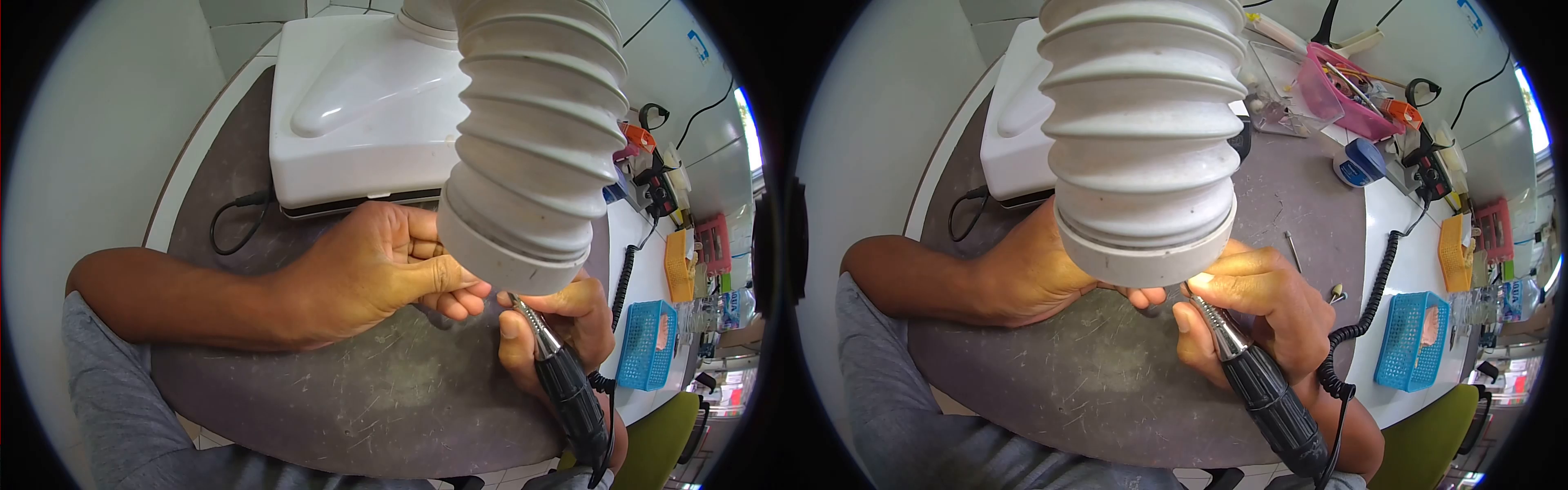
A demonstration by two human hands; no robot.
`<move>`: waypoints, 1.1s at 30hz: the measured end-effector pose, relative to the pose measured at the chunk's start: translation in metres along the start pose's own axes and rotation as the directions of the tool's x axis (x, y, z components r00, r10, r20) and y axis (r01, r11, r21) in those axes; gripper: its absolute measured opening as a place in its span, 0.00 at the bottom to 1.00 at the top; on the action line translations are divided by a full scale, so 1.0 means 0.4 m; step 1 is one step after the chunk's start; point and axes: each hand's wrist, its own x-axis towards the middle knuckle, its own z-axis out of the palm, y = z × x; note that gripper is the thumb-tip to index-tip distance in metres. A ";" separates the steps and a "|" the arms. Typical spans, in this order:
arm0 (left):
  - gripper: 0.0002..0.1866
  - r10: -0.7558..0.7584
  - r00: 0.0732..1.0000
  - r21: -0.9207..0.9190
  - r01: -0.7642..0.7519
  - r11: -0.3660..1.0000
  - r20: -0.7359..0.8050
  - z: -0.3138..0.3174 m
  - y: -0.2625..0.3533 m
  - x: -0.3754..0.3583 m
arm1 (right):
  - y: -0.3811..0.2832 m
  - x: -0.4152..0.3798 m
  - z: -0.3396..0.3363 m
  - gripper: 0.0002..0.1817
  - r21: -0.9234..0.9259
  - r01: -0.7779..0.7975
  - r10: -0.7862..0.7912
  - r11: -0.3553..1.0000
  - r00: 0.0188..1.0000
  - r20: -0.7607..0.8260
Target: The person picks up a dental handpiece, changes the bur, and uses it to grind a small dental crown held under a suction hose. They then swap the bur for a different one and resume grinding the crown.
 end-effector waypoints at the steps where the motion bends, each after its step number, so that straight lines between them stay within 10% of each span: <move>1: 0.13 0.005 1.000 0.007 -0.005 1.000 0.005 -0.001 0.000 0.000 | -0.001 0.002 0.001 0.16 0.002 0.013 -0.013 1.000 1.000 -0.004; 33: 0.15 0.072 0.997 -0.082 -0.070 0.994 0.028 -0.001 -0.009 0.001 | -0.024 0.002 -0.007 0.20 -0.039 -0.055 0.057 0.998 0.997 0.053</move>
